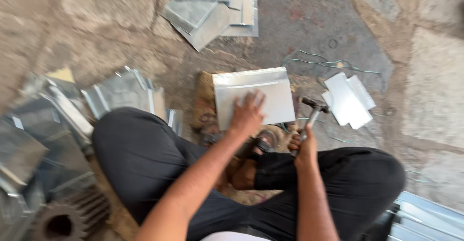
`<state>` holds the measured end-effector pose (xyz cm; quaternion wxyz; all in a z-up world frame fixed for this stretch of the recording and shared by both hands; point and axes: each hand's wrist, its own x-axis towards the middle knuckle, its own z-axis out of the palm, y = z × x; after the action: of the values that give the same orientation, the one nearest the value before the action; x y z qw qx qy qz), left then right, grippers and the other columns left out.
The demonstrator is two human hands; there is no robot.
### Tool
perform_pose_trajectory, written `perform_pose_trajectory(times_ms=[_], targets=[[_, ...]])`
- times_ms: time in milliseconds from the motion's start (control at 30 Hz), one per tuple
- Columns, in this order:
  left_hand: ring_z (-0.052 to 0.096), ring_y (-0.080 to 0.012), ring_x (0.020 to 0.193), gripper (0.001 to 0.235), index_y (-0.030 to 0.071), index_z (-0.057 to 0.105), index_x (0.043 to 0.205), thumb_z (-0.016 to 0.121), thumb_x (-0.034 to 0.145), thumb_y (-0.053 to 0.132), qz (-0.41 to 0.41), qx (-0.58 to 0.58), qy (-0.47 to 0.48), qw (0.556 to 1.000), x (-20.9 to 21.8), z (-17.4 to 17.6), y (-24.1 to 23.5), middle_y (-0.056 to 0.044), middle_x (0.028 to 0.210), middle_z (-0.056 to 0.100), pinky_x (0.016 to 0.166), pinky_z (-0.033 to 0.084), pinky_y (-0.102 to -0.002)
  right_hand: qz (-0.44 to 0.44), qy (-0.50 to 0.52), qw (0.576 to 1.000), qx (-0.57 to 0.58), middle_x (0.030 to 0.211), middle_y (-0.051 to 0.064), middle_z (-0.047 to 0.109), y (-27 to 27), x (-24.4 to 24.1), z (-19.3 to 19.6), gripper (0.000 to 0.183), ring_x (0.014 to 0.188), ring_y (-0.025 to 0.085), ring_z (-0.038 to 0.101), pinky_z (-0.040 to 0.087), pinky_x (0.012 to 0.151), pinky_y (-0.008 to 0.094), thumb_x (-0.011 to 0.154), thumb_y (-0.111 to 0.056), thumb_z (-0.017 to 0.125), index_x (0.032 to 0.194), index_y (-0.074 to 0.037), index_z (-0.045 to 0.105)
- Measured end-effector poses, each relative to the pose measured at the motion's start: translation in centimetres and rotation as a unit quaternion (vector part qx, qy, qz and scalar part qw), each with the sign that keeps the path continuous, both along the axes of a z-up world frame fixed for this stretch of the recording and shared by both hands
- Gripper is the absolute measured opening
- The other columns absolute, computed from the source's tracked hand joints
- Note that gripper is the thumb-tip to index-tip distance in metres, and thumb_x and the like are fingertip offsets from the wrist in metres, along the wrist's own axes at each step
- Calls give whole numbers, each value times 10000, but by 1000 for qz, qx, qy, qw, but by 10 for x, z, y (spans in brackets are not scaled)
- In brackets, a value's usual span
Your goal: The person hammers metal sheets by hand. They position individual sheets on a wooden block and strike them repeatedly with a hammer to flatten or shape them.
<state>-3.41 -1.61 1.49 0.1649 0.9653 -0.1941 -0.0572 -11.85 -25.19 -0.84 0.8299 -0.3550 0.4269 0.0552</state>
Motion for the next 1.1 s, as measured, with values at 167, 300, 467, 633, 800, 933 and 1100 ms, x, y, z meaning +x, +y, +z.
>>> perform_pose_trajectory(times_ms=[167,300,467,633,800,933,1100], targets=[[142,-373,1557,875,188,81,1624,466,987,648,105,8,42,994,32,-5,11,-152,1710,84,1198,92,-694,19,-47,990,-133,712,-28,398,26,1,24,343,531,45,338,304,453,223,1084,-387,528,1086,-49,465],[98,-310,1580,830,259,45,1626,362,1012,718,85,84,38,992,44,-3,26,-92,1722,46,1223,-13,-683,101,-48,956,-272,686,-7,409,50,2,60,309,501,61,361,316,420,251,1081,-361,476,1086,-52,461],[121,-248,1567,794,266,154,1601,326,985,735,-5,94,19,995,48,11,68,-56,1706,112,1227,-16,-630,161,-138,920,-329,679,-15,419,65,-11,93,247,471,65,394,349,392,257,1083,-317,435,1098,-72,464],[196,-168,1646,622,271,338,1595,357,1060,586,40,139,116,983,63,18,61,31,1725,279,1314,11,-658,224,-188,867,-403,670,-7,510,68,-25,94,268,445,87,475,404,350,271,1087,-296,409,1050,-35,450],[175,-259,1539,622,255,219,1610,239,1045,514,121,64,-30,990,68,-15,31,-8,1682,166,1210,-11,-671,303,-49,849,-430,653,-10,528,89,-10,65,278,460,91,482,406,370,264,1059,-348,458,1059,-81,539],[132,-227,1564,638,195,200,1636,202,1065,480,161,76,8,984,55,-33,36,4,1709,133,1226,-48,-666,288,-77,861,-411,661,-19,493,87,-20,71,297,506,66,443,357,409,250,1055,-375,540,994,-86,578],[101,-253,1582,638,149,196,1639,225,1070,436,262,89,0,961,45,-30,46,2,1715,132,1168,-87,-722,186,-63,899,-392,668,7,502,63,-22,129,229,482,81,429,333,393,273,1046,-270,515,978,-60,576]])
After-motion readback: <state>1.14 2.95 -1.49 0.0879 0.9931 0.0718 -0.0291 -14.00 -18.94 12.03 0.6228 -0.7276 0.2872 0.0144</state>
